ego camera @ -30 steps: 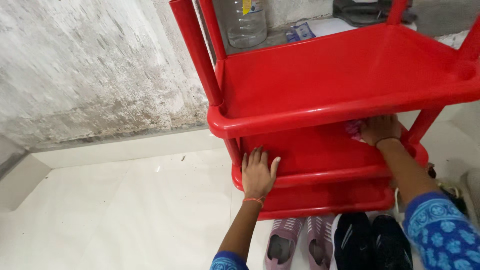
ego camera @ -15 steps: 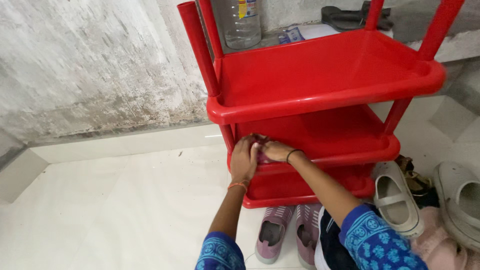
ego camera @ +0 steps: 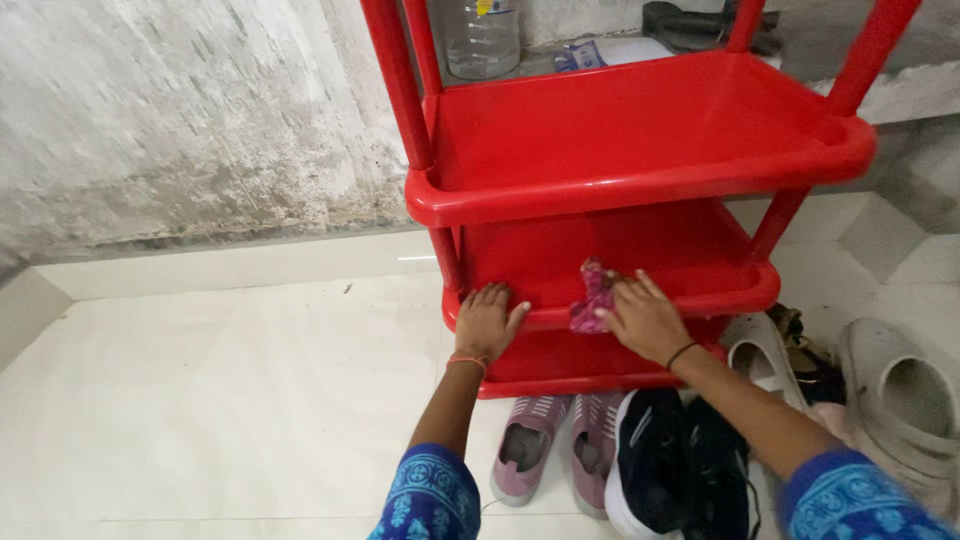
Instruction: The person wipes the surfaces of a red three-tier plastic shoe rack using a patterned cloth. They clean the top shelf, middle shelf, and bottom shelf in sequence, moving the cloth across each surface and along the edges.
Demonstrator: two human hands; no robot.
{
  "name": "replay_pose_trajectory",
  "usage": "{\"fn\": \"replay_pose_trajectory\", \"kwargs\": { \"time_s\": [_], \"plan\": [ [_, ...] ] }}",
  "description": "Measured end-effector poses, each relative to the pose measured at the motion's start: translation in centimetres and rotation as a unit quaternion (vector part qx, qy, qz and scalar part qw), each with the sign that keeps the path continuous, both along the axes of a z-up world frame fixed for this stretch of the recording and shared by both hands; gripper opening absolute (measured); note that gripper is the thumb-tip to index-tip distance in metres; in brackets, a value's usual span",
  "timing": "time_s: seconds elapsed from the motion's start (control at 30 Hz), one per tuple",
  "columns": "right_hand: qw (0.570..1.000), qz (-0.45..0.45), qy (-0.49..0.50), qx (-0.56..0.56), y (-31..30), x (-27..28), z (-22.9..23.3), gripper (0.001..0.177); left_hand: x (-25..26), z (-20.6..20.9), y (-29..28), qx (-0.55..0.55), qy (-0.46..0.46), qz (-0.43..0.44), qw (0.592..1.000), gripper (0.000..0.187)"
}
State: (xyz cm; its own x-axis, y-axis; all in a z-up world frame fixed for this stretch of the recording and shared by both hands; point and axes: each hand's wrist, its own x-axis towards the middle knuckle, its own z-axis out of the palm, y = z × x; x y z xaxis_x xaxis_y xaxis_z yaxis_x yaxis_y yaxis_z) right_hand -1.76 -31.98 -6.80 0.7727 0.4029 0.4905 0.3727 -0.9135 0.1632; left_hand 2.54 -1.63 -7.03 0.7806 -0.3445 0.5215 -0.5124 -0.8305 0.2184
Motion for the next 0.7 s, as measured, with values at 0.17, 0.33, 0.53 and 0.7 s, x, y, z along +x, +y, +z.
{"fn": "replay_pose_trajectory", "kwargs": {
  "time_s": [0.17, 0.33, 0.53, 0.7],
  "plan": [
    [0.98, -0.196, 0.001, 0.032, -12.6, -1.3, 0.7, 0.052, 0.7, -1.2, 0.1, 0.019, 0.01, 0.012, 1.0, 0.068],
    [0.972, -0.209, -0.091, 0.059, -12.8, -0.6, -1.4, 0.05, 0.4, -0.7, -0.2, 0.03, 0.0, 0.017, 0.999, 0.068],
    [0.984, -0.131, 0.08, 0.088, -0.6, -0.8, -0.9, 0.048, 0.3, -0.9, -0.2, 0.042, -0.006, 0.029, 0.999, 0.066],
    [0.994, 0.058, 0.009, 0.096, 12.7, -1.2, -0.6, 0.054, 0.7, -0.4, -0.2, 0.022, -0.014, 0.027, 0.999, 0.059]
  ]
}}
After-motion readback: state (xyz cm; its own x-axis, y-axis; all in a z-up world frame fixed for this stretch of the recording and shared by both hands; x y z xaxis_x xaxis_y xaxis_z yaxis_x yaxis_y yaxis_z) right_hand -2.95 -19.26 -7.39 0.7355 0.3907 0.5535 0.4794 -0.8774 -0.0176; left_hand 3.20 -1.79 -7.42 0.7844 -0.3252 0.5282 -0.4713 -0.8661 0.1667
